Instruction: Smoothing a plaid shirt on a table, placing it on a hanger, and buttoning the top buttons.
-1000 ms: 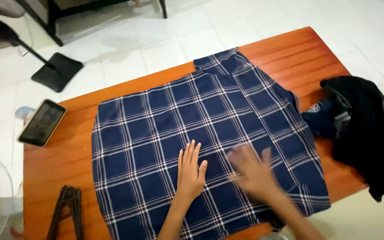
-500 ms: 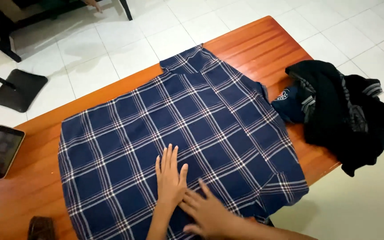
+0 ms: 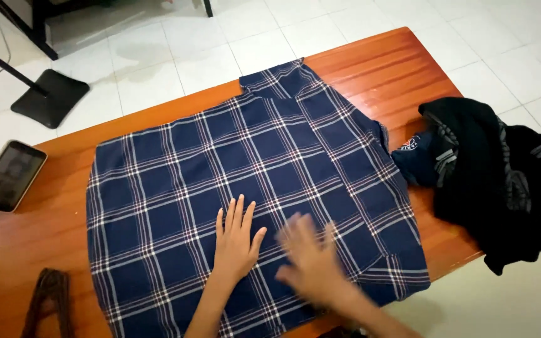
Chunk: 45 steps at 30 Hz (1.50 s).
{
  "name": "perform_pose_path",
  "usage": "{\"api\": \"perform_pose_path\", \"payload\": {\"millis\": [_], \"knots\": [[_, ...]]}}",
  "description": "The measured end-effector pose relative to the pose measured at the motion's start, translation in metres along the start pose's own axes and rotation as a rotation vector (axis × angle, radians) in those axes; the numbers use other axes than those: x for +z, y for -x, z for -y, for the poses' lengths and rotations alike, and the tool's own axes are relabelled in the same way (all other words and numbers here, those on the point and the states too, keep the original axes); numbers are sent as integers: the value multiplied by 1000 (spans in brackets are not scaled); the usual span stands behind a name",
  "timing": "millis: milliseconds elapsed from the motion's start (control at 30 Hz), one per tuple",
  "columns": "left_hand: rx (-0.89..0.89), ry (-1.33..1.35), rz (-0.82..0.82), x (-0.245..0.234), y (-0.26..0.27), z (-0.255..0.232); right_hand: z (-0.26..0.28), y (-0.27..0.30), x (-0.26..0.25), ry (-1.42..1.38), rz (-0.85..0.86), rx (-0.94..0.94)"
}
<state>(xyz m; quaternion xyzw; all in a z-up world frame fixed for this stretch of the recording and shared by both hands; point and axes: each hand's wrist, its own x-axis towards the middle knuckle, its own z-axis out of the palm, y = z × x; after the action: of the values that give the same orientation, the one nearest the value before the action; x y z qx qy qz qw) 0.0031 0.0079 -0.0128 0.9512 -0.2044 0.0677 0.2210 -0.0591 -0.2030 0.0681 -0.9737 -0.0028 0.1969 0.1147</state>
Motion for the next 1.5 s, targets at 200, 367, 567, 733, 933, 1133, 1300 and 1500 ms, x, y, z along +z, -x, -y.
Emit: {"api": "perform_pose_path", "payload": {"millis": [200,367,567,733,933,1133,1300,1500], "knots": [[19,-26,-14,-1,-2,-1,-41,1,58,37,-379,-693],[51,-36,-13,0,2,1,-138,1,-2,106,-516,55],[57,-25,-16,-3,3,0,-179,14,-14,98,-465,528],[77,-10,-59,-14,3,-7,-148,-12,-1,-254,-540,165],[329,463,-69,-13,18,-16,-35,27,-20,-614,-51,-663],[245,925,-15,26,35,-12,-14,9,-63,-546,420,-559],[-136,1053,114,50,36,-6,-47,-73,-58,-833,189,-725],[-214,1396,194,58,31,-12,-57,-200,-84,-251,-432,-606]]}}
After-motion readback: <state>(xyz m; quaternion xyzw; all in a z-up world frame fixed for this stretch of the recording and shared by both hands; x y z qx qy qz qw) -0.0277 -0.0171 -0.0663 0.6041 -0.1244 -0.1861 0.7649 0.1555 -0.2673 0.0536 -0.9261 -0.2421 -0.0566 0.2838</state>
